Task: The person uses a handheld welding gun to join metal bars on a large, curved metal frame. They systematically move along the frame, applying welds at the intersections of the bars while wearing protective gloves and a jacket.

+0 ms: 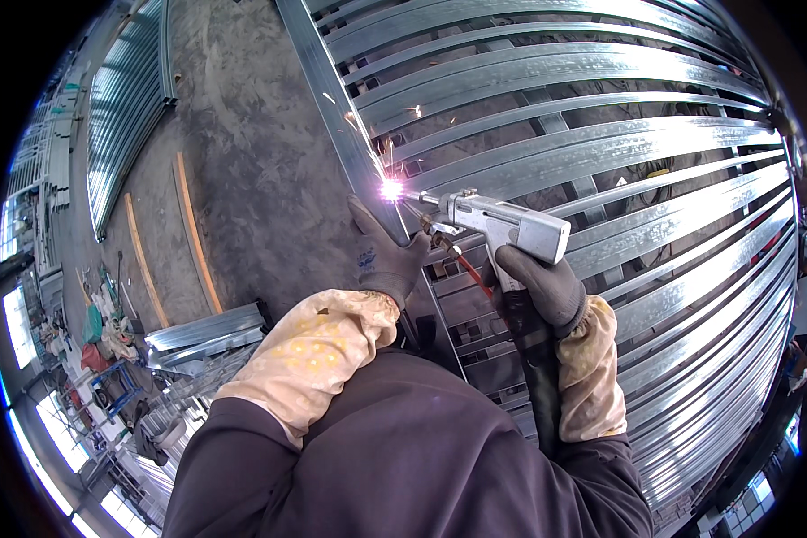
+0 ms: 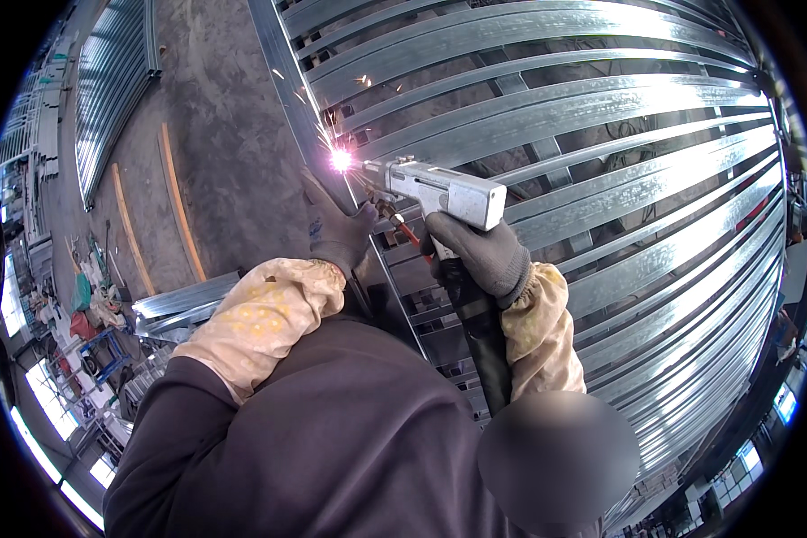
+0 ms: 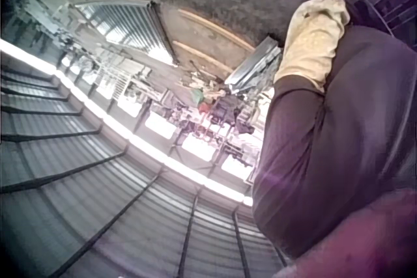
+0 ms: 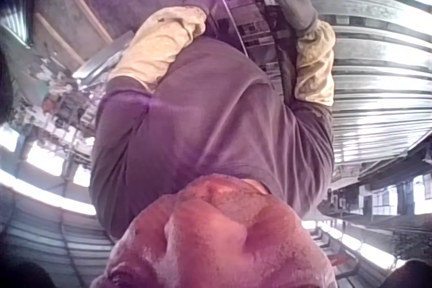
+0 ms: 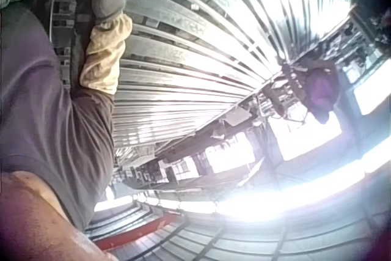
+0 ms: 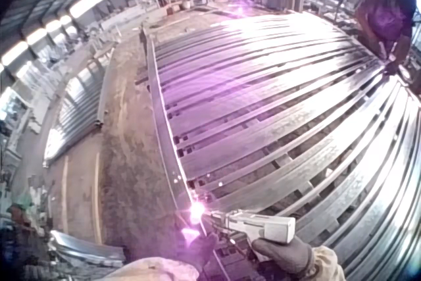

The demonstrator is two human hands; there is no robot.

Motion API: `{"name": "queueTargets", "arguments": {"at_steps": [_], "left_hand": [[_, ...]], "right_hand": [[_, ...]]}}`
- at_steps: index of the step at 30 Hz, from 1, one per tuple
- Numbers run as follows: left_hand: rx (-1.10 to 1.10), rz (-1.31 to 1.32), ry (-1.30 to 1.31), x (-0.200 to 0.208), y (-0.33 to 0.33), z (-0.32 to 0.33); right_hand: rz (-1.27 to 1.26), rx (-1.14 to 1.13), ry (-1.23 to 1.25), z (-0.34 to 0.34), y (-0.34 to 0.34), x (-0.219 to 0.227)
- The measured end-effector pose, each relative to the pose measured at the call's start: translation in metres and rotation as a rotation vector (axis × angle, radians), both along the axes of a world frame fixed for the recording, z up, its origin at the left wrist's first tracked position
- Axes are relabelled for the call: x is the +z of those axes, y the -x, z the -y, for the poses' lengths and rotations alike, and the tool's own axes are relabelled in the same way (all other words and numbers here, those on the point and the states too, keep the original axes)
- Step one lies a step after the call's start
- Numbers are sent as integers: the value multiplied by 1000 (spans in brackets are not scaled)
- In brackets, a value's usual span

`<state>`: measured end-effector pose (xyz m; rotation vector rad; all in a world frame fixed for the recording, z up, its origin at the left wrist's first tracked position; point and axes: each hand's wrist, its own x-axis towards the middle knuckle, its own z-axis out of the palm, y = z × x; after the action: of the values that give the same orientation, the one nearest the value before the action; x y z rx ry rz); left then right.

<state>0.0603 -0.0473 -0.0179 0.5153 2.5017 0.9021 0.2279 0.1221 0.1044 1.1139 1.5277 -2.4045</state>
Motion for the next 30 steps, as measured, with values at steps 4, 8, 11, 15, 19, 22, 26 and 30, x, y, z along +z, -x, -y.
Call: {"name": "queueTargets", "arguments": {"at_steps": [4,8,11,15,19,22,26,30], "left_hand": [[-6,-21,-2,1,0,-1],[-40,-191,16,6,-3,-4],[3,-93,19,15,-4,-7],[-15,-73,-31,5,-1,-2],[-41,-86,30,7,0,-3],[-37,-49,63,16,0,-6],[-48,-76,47,7,0,-3],[-45,-63,45,11,1,-4]], "right_hand": [[6,-10,9,1,0,3],[20,2,6,0,-1,3],[6,-3,-4,1,-2,2],[-20,1,-24,2,-3,0],[0,-11,-9,3,-5,0],[3,-22,8,3,-3,3],[9,-7,1,3,-3,4],[29,12,-9,3,-3,7]]}}
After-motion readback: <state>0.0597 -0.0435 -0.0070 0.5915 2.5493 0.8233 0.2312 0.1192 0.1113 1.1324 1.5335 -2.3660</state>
